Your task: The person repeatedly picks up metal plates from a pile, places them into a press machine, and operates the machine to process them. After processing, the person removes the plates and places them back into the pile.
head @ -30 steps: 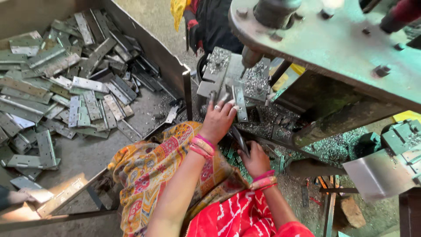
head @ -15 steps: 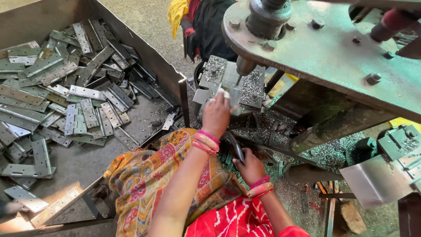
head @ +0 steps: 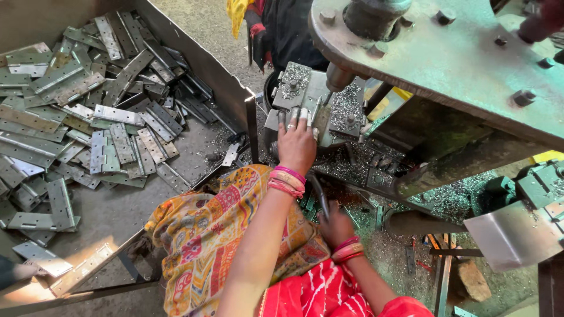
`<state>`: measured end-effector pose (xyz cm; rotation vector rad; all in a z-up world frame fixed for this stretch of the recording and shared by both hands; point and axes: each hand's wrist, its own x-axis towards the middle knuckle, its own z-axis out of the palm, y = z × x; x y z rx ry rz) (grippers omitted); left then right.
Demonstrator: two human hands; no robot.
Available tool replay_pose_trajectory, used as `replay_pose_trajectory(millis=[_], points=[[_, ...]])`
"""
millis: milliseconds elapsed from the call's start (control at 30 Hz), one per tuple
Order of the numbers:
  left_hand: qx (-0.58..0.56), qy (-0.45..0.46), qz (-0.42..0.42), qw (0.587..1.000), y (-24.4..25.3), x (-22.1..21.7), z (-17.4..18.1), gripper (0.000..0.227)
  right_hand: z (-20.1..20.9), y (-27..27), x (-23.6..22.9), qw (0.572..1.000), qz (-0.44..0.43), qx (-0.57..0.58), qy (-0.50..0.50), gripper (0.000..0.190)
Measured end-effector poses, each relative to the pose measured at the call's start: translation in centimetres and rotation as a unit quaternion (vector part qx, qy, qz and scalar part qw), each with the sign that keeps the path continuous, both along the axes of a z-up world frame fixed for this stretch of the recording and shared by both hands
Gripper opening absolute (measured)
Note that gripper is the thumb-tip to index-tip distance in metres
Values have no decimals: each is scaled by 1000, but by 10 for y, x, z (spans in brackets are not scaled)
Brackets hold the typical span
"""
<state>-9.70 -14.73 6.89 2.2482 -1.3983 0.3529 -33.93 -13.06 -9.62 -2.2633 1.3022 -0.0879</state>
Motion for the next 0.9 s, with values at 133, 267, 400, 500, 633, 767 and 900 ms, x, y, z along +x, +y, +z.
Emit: replay_pose_trajectory(millis=[133,267,400,500,633,767,900], points=[[-17,47,-16,999,2,4,-2,29,-72,-3,8,1000,6,-7,-13,48],[-43,1,-22,999,18,4,-6,28,-60,-6,3,998,54,23,-3,58],[-15,-20,-13,1000,0,8,-7,23,-1,-22,-6,995,23,25,97,52],[-1,-21,-5,1000,-19,9,-10,25,6,-21,-9,995,63,-24,70,51],[35,-5,-3,999,-24,9,-8,28,-42,-1,0,1000,8,15,-16,47],[-34,-18,-2,999,-1,2,-11,29,-76,1,2,999,32,15,-41,46],[-3,-24,-6,1000,4,4,-4,28,-30,-12,-2,998,53,32,-6,59]])
